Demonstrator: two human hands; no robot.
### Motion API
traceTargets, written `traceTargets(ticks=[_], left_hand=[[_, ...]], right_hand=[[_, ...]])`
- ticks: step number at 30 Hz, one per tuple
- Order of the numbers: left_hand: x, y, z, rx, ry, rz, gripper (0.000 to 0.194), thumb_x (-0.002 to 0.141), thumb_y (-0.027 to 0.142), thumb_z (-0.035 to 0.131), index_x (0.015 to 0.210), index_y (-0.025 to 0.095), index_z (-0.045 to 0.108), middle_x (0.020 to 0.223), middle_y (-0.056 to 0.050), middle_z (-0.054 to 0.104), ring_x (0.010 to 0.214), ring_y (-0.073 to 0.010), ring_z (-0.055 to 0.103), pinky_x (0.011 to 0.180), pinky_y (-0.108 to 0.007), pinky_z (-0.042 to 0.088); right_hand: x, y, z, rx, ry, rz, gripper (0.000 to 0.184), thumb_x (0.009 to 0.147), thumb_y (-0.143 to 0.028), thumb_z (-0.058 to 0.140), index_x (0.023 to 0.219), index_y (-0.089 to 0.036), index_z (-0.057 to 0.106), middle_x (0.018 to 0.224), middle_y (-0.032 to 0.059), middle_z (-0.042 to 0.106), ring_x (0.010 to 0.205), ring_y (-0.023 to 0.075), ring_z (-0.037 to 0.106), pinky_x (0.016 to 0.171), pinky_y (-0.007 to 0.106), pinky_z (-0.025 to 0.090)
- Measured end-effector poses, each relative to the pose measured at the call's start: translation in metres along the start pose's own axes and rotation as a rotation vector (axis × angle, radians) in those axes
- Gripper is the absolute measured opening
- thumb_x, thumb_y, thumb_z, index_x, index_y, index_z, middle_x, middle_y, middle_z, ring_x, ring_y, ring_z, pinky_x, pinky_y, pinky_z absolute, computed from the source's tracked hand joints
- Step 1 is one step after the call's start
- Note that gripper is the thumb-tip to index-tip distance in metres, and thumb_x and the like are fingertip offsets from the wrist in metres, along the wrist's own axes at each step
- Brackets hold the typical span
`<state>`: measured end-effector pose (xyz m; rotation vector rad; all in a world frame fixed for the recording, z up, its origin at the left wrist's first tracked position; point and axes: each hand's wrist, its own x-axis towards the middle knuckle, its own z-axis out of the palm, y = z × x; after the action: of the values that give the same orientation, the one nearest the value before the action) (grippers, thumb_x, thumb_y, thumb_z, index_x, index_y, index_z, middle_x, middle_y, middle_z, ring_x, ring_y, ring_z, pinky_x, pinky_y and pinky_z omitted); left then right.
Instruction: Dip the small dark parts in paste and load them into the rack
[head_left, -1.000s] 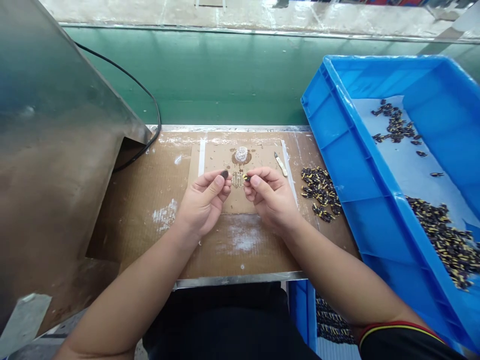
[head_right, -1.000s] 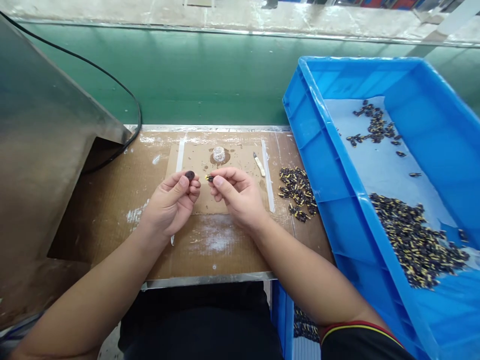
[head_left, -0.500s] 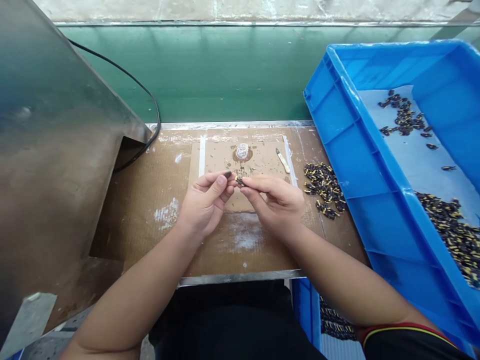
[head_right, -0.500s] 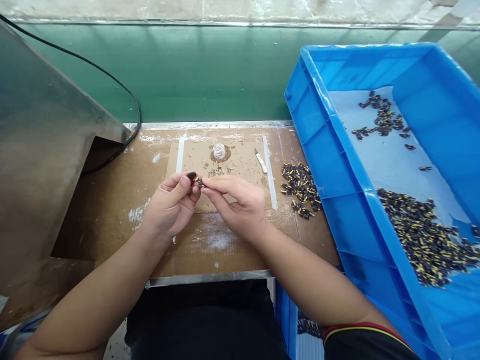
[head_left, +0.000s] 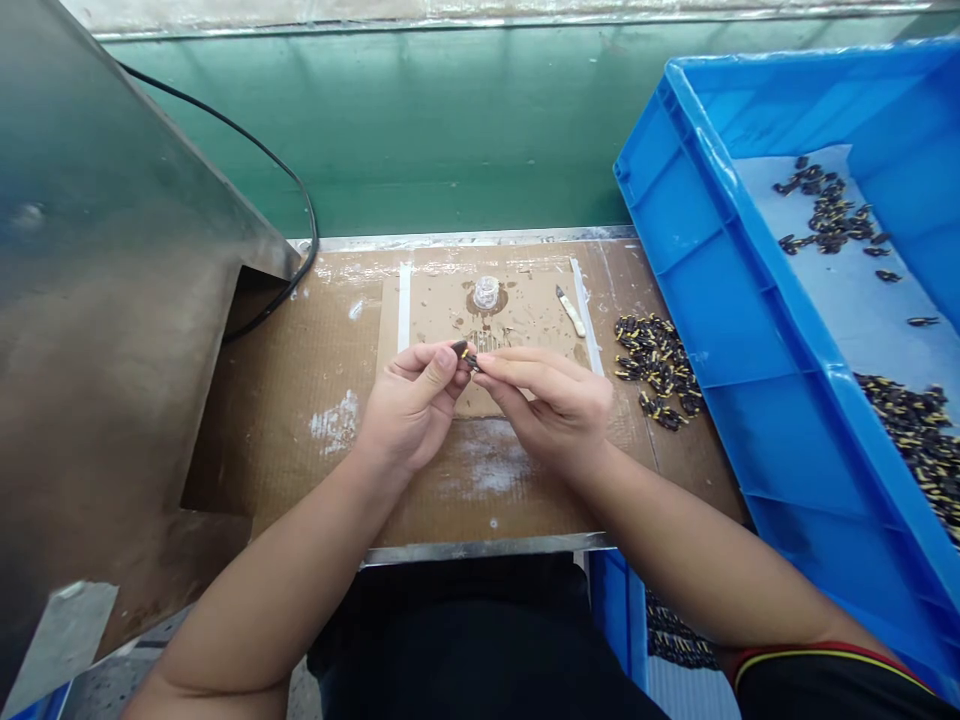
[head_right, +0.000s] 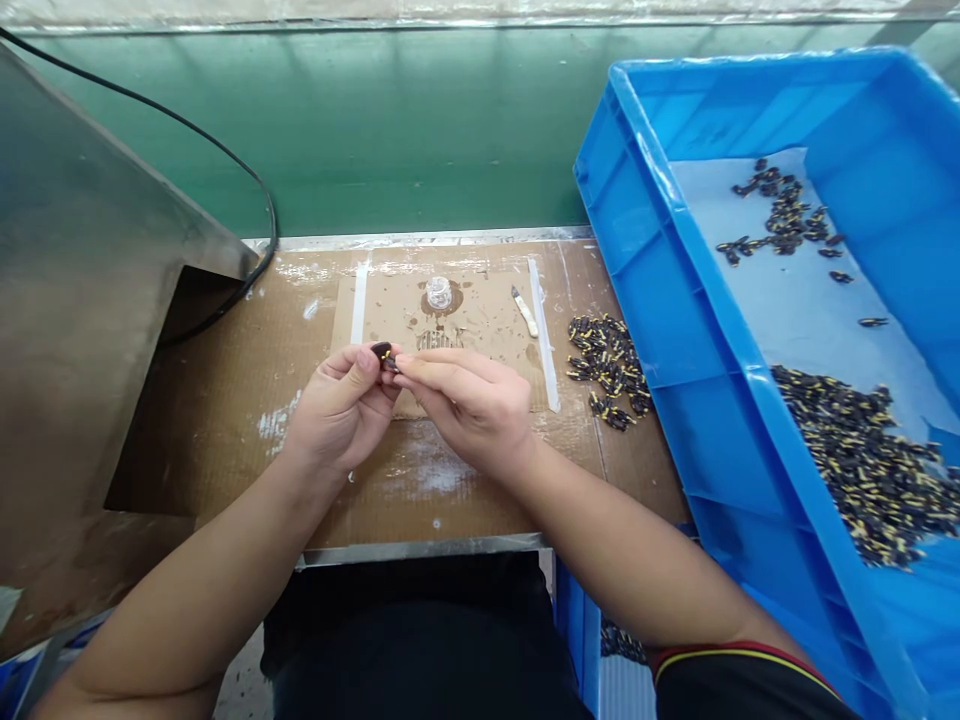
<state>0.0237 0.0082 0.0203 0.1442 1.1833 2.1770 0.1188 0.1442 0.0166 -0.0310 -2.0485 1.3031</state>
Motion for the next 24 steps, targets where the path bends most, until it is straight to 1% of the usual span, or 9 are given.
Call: traceTargets(ticks=[5, 8, 11, 13, 15, 17, 20, 22, 24], left_hand=[[0.001, -0.002, -0.002, 0.074, -0.005, 0.038, 0.030, 0.068, 0.044, 0.098, 0.073, 0.024, 0.076, 0.087, 0.001, 0.077, 0.077, -0.0099, 0.068, 0.083, -0.025, 0.061], [0.001, -0.002, -0.002, 0.108, 0.014, 0.050, 0.033, 0.066, 0.046, 0.098, 0.073, 0.024, 0.075, 0.089, 0.000, 0.078, 0.080, -0.0127, 0.070, 0.085, -0.029, 0.062], [0.001, -0.001, -0.001, 0.130, 0.030, 0.076, 0.033, 0.063, 0.045, 0.100, 0.074, 0.024, 0.077, 0.089, -0.002, 0.079, 0.082, -0.0159, 0.073, 0.087, -0.034, 0.064], [0.000, -0.002, 0.000, 0.149, 0.044, 0.113, 0.031, 0.063, 0.043, 0.100, 0.077, 0.024, 0.079, 0.090, -0.003, 0.080, 0.084, -0.0171, 0.074, 0.089, -0.035, 0.064], [-0.001, -0.003, 0.001, 0.182, 0.070, 0.158, 0.030, 0.064, 0.041, 0.100, 0.081, 0.024, 0.082, 0.094, -0.004, 0.081, 0.088, -0.0179, 0.075, 0.092, -0.036, 0.064], [-0.003, -0.006, 0.001, 0.225, 0.089, 0.206, 0.029, 0.066, 0.041, 0.099, 0.083, 0.024, 0.083, 0.099, -0.005, 0.081, 0.093, -0.0196, 0.076, 0.097, -0.039, 0.063], [-0.006, -0.010, 0.002, 0.287, 0.078, 0.275, 0.022, 0.074, 0.040, 0.094, 0.088, 0.026, 0.084, 0.106, -0.006, 0.081, 0.104, -0.0230, 0.076, 0.106, -0.044, 0.061], [-0.008, -0.012, 0.002, 0.331, 0.062, 0.327, 0.018, 0.080, 0.038, 0.091, 0.093, 0.027, 0.085, 0.110, -0.006, 0.081, 0.108, -0.0240, 0.076, 0.107, -0.044, 0.060], [-0.010, -0.012, 0.003, 0.369, 0.047, 0.377, 0.014, 0.084, 0.035, 0.088, 0.096, 0.029, 0.085, 0.111, -0.005, 0.081, 0.109, -0.0233, 0.076, 0.107, -0.042, 0.061]], right_hand=[[0.002, -0.003, 0.000, -0.075, 0.029, -0.068, 0.019, 0.093, -0.024, 0.078, 0.107, -0.037, 0.081, 0.109, -0.0038, 0.083, 0.097, 0.0196, 0.080, 0.092, 0.039, 0.070], [0.003, -0.004, 0.000, -0.096, 0.020, -0.081, 0.019, 0.095, -0.024, 0.076, 0.108, -0.036, 0.081, 0.109, -0.0036, 0.083, 0.097, 0.0195, 0.080, 0.091, 0.038, 0.070], [0.003, -0.003, -0.001, -0.117, 0.010, -0.110, 0.024, 0.095, -0.021, 0.075, 0.113, -0.036, 0.080, 0.111, -0.0027, 0.082, 0.098, 0.0189, 0.080, 0.092, 0.037, 0.069], [0.002, -0.001, -0.002, -0.125, 0.003, -0.127, 0.028, 0.095, -0.019, 0.074, 0.116, -0.037, 0.080, 0.114, -0.0027, 0.082, 0.100, 0.0186, 0.079, 0.093, 0.036, 0.068], [0.002, 0.001, -0.004, -0.126, -0.013, -0.115, 0.029, 0.095, -0.019, 0.074, 0.116, -0.038, 0.079, 0.116, -0.0034, 0.081, 0.102, 0.0189, 0.078, 0.094, 0.037, 0.068], [0.002, 0.002, -0.005, -0.117, -0.031, -0.082, 0.027, 0.095, -0.020, 0.074, 0.114, -0.039, 0.080, 0.117, -0.0037, 0.081, 0.103, 0.0194, 0.078, 0.096, 0.038, 0.067], [0.002, 0.002, -0.007, -0.093, -0.048, -0.040, 0.024, 0.096, -0.021, 0.074, 0.111, -0.038, 0.081, 0.116, -0.0025, 0.081, 0.104, 0.0198, 0.077, 0.098, 0.039, 0.066], [0.002, 0.001, -0.007, -0.087, -0.046, -0.038, 0.023, 0.095, -0.021, 0.074, 0.111, -0.037, 0.081, 0.116, -0.0020, 0.081, 0.104, 0.0197, 0.077, 0.098, 0.038, 0.066], [0.002, 0.000, -0.007, -0.088, -0.032, -0.063, 0.025, 0.095, -0.020, 0.075, 0.112, -0.037, 0.080, 0.116, -0.0018, 0.080, 0.104, 0.0194, 0.077, 0.098, 0.037, 0.066]])
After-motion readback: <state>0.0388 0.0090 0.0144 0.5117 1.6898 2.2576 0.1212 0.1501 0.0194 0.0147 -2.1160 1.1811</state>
